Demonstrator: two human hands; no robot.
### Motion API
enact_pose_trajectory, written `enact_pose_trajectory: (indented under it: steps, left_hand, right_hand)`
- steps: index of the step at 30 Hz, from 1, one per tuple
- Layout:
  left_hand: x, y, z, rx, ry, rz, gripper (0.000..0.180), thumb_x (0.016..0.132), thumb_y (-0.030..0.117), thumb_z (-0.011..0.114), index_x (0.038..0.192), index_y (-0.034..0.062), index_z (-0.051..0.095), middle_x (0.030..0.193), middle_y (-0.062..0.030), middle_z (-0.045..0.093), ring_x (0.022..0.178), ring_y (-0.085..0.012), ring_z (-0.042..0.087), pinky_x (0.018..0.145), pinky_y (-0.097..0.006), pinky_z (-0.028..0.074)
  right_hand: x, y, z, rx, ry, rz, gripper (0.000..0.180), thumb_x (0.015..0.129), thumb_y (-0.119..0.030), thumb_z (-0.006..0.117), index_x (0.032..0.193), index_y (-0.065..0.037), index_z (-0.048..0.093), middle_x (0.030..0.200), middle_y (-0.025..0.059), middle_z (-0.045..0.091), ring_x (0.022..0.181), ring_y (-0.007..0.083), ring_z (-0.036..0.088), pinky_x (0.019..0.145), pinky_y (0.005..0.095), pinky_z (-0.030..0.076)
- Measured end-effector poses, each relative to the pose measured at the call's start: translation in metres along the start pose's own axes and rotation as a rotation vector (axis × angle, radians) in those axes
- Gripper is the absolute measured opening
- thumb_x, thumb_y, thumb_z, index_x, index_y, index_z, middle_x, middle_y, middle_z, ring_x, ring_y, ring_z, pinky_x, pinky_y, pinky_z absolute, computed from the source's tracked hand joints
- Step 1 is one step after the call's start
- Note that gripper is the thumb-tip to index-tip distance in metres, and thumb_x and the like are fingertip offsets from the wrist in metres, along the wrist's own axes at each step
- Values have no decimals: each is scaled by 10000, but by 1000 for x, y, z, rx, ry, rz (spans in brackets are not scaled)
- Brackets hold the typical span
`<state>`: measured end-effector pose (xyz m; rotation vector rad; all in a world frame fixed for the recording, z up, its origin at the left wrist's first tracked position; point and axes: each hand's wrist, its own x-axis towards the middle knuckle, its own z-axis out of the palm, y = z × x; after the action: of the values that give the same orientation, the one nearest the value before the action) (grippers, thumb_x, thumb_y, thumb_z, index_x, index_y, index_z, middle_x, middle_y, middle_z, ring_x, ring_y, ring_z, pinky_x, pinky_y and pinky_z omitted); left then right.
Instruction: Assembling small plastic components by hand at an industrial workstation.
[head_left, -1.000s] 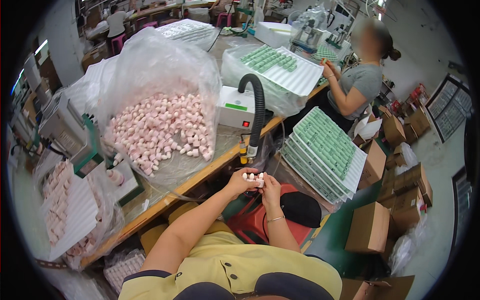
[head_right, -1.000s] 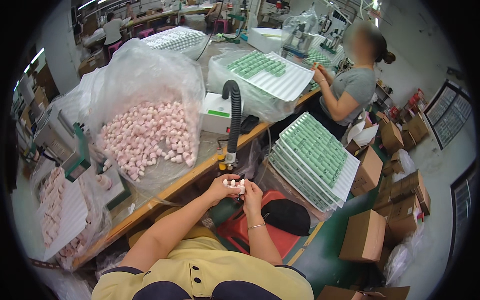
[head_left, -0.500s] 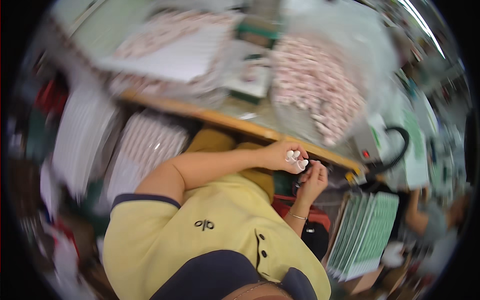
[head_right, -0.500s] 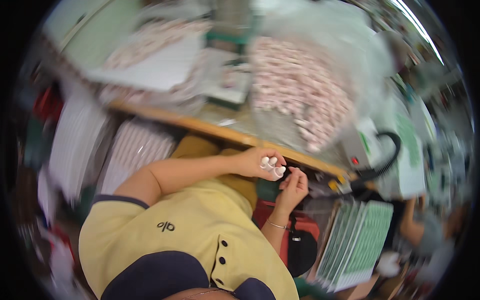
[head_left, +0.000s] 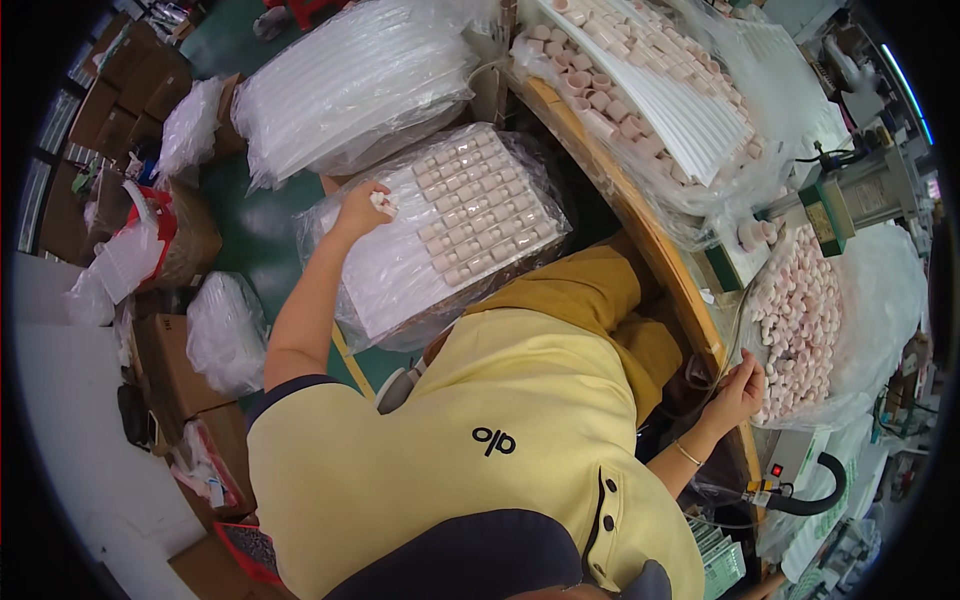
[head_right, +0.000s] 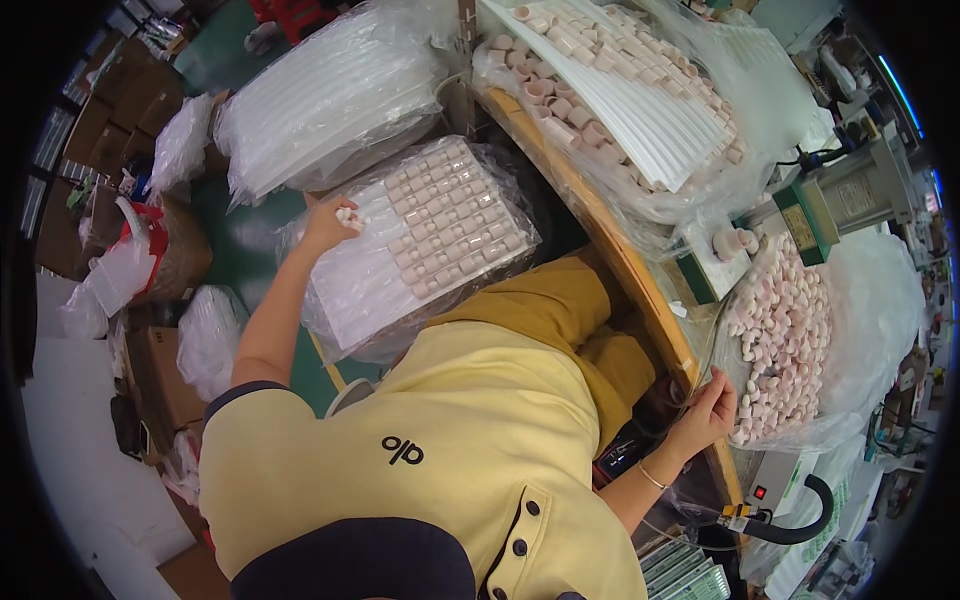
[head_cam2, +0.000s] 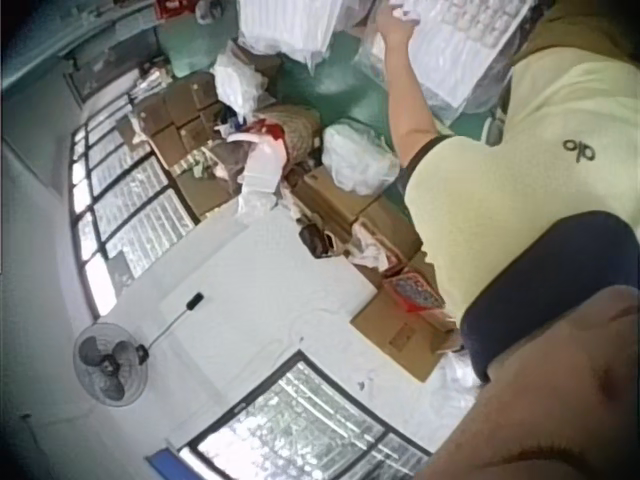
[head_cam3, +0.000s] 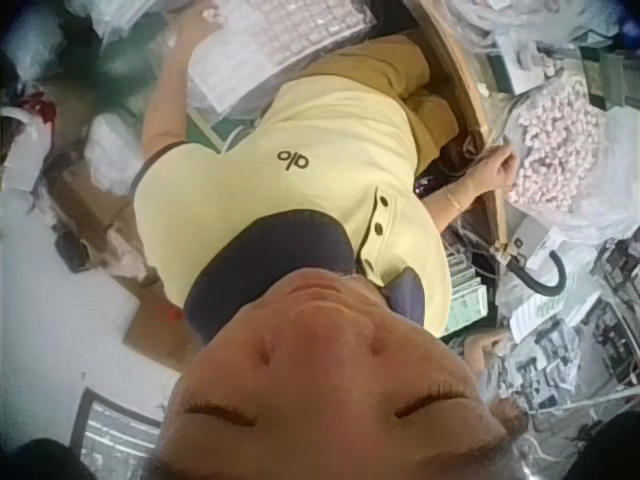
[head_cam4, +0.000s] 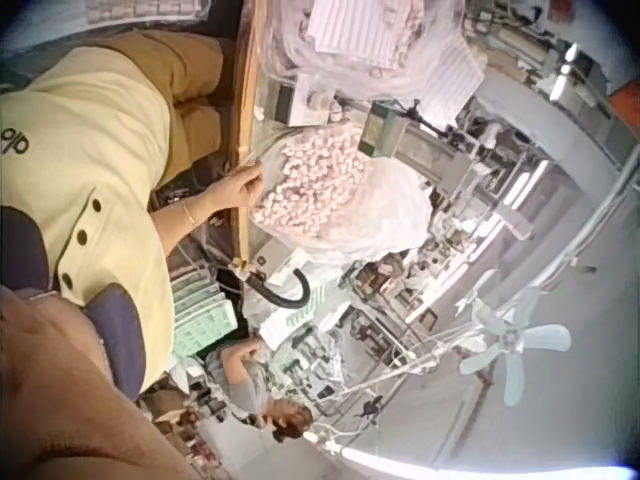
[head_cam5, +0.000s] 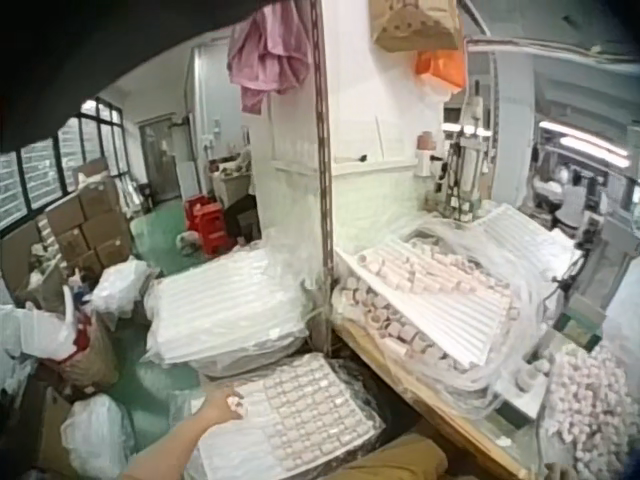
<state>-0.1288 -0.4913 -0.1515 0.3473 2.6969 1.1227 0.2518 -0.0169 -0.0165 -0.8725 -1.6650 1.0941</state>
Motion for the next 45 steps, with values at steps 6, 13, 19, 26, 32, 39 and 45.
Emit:
enact_pose_trajectory:
  steps: [6,13,19,26,32,39,45]
  left_hand:
    - [35,-6,43,215,-192,36,477,480,137,813,909,54,624,821,-119,655,759,-241,641,680,-323,511]
    - [66,-16,53,391,-318,62,578,536,380,829,890,-22,612,881,-205,644,855,-340,627,774,-384,493]
    - [76,-14,80,385,93,-11,365,859,350,579,975,5,561,970,-192,599,936,-357,566,766,-439,466]
    - [68,-33,102,-105,698,1,277,956,222,429,1093,4,533,1066,-195,571,1077,-342,512,929,-396,384]
    - [48,-54,140,22,616,143,292,945,173,445,1146,-16,541,1189,-196,542,1144,-349,477,1008,-406,336]
    - [59,-60,113,59,426,112,241,907,156,505,1064,2,604,1144,-201,568,1146,-369,473,1018,-427,325]
    - [67,160,79,129,744,537,156,853,72,582,995,17,618,1117,-167,589,1091,-305,527,989,-401,356]
  right_hand:
    - [4,-23,21,-47,-24,-58,197,934,-158,541,879,2,643,573,-44,453,481,6,335,431,170,225]
    - [50,11,-13,-246,34,-62,206,921,-211,563,887,-37,668,585,-57,447,492,4,339,445,165,228]
    - [123,79,-82,-630,108,-144,258,864,-255,625,973,-22,648,793,76,615,670,150,548,598,272,441]
    - [122,134,-111,-1141,-25,60,287,773,-142,676,1043,-59,621,1102,158,512,877,280,601,774,370,492]
    - [107,123,-76,-1084,76,-25,219,753,-76,677,960,-24,626,1111,174,495,914,288,592,767,347,510]
    - [89,101,-65,-888,184,51,204,824,-171,649,915,8,612,869,158,591,746,249,565,675,317,476]
    - [88,115,-72,-300,439,45,197,953,-192,483,998,-21,572,855,60,607,645,96,524,546,209,427]
